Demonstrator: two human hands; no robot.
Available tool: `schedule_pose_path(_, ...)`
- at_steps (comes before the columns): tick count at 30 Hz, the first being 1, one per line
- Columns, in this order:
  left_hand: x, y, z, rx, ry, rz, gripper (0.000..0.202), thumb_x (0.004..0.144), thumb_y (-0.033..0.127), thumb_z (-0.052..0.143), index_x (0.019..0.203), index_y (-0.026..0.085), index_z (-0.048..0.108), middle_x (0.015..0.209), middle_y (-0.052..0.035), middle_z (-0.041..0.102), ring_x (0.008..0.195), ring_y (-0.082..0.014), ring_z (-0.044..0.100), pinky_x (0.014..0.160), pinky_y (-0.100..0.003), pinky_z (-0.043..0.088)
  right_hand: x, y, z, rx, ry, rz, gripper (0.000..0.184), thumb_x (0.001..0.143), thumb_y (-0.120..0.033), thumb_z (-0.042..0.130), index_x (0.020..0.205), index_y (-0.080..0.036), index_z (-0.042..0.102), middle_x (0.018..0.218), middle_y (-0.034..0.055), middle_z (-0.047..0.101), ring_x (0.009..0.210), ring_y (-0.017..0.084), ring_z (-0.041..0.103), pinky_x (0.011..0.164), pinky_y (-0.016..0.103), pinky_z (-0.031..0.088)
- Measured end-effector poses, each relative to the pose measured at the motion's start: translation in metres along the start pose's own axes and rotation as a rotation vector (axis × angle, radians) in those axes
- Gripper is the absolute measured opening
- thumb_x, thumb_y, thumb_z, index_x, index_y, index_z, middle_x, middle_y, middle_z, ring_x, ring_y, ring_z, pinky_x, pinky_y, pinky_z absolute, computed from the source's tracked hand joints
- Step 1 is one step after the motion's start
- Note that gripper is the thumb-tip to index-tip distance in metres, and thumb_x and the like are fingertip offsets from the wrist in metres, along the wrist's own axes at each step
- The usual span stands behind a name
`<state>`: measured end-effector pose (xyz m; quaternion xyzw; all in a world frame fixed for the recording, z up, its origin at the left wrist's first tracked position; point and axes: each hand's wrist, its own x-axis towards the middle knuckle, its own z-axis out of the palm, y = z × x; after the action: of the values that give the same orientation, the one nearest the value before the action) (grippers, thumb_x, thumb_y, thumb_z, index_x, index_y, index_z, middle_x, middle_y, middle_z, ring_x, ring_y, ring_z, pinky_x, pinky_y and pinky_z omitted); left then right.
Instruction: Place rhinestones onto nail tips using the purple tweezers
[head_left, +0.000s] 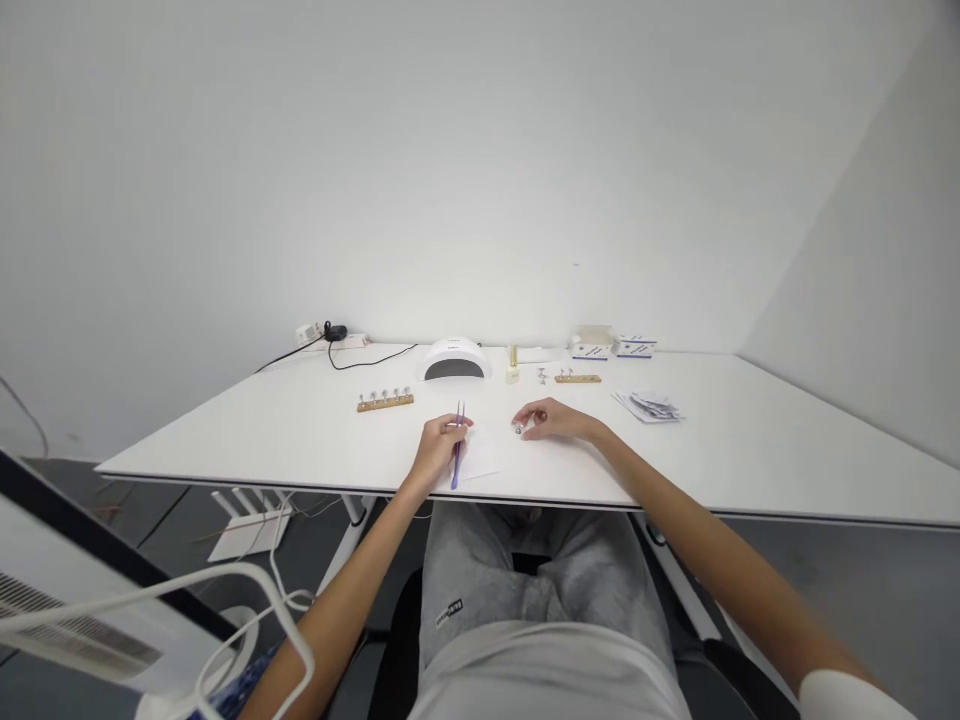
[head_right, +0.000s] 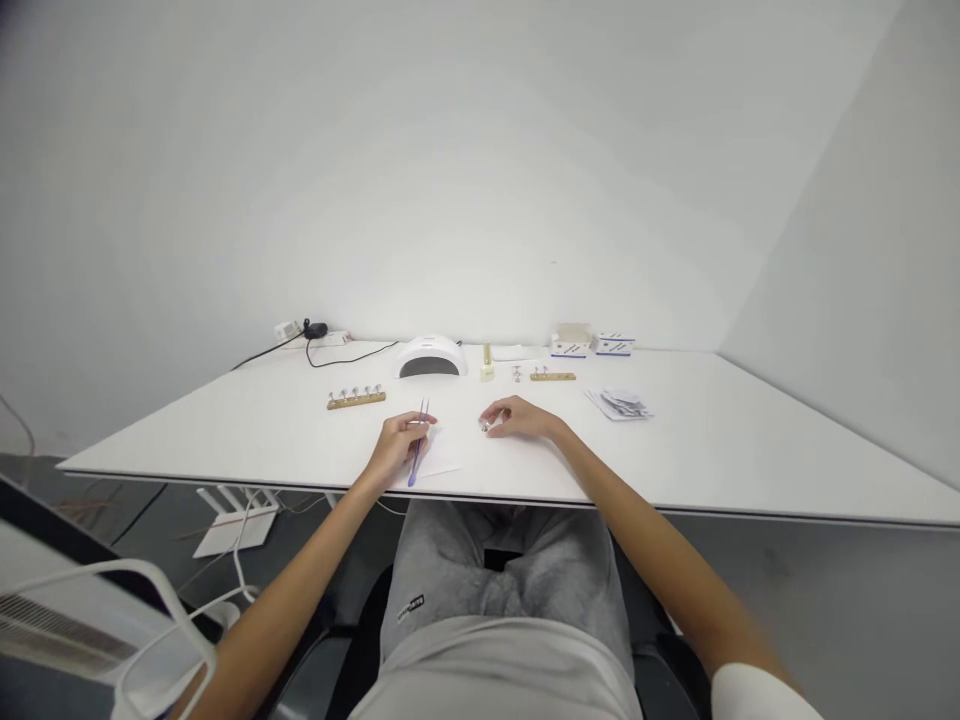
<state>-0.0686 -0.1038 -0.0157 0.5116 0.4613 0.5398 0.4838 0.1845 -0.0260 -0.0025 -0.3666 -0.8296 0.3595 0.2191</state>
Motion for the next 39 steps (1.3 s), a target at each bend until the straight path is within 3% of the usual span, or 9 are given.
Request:
schedule_pose_path(7,0.003,-0.005,-0.001,0.052,-0.031,0.023,0.028,0.064,0.028,0.063,0.086,0.011,0.066,0.044,0.0067,0.043,0.04,-0.0058,0.036,0.043,-0.019,0.021,0.01,0.01,0.02,0.03,0.215,-0.029,0.029,0.067,-0.041,0.072,0.078,-0.014,0.074,0.074,0.005,0.068,0.064,0.013,0.047,0.061,0.027,0.036)
schedule_pose_path(14,0.003,-0.005,-0.001,0.094,-0.058,0.052,0.025,0.066,0.028,0.062,0.085,0.011,0.067,0.047,0.0055,0.046,0.043,-0.0063,0.038,0.045,-0.019,0.023,0.01,0.018,0.018,0.074,0.382,0.013,0.022,0.063,-0.034,0.073,0.074,-0.015,0.072,0.074,0.0039,0.068,0.067,0.014,0.054,0.067,0.027,0.042)
schedule_pose_path(26,0.004,-0.007,-0.002,0.128,-0.055,0.068,0.026,0.068,0.027,0.06,0.087,0.011,0.066,0.046,0.0051,0.046,0.041,-0.0058,0.036,0.043,-0.019,0.021,0.012,0.025,0.014,-0.051,0.41,0.045,0.022,0.062,-0.034,0.074,0.072,-0.015,0.07,0.075,0.0044,0.067,0.071,0.016,0.056,0.069,0.028,0.043)
schedule_pose_path(30,0.001,-0.001,0.001,0.1,-0.054,0.043,0.027,0.067,0.027,0.06,0.087,0.01,0.065,0.044,0.0053,0.046,0.039,-0.0052,0.034,0.041,-0.019,0.019,0.005,0.029,0.004,-0.017,0.364,0.041,0.035,0.06,-0.03,0.077,0.09,-0.014,0.068,0.085,0.0058,0.067,0.079,0.017,0.057,0.073,0.029,0.045)
schedule_pose_path(33,-0.002,0.002,0.001,0.066,-0.029,0.038,0.028,0.067,0.028,0.06,0.088,0.01,0.064,0.044,0.0045,0.047,0.038,-0.0054,0.033,0.04,-0.019,0.018,-0.008,0.021,-0.003,0.034,0.327,0.051,0.043,0.064,-0.023,0.075,0.105,-0.016,0.063,0.093,0.0068,0.066,0.08,0.016,0.058,0.074,0.029,0.047)
schedule_pose_path(37,-0.004,0.001,-0.001,0.016,0.021,0.052,0.031,0.071,0.033,0.059,0.092,0.011,0.063,0.044,0.0046,0.048,0.035,-0.0053,0.03,0.038,-0.019,0.016,-0.021,-0.01,0.004,-0.026,0.663,-0.067,0.029,0.082,-0.029,0.06,0.109,-0.019,0.057,0.09,0.0054,0.064,0.076,0.016,0.057,0.073,0.03,0.047)
schedule_pose_path(39,-0.004,-0.001,-0.001,0.005,0.037,0.073,0.032,0.072,0.035,0.059,0.093,0.012,0.063,0.043,0.0054,0.046,0.035,-0.0052,0.029,0.038,-0.018,0.016,-0.018,-0.027,0.017,-0.05,0.62,-0.152,0.024,0.086,-0.035,0.056,0.105,-0.02,0.058,0.089,0.0052,0.063,0.079,0.016,0.058,0.076,0.031,0.047)
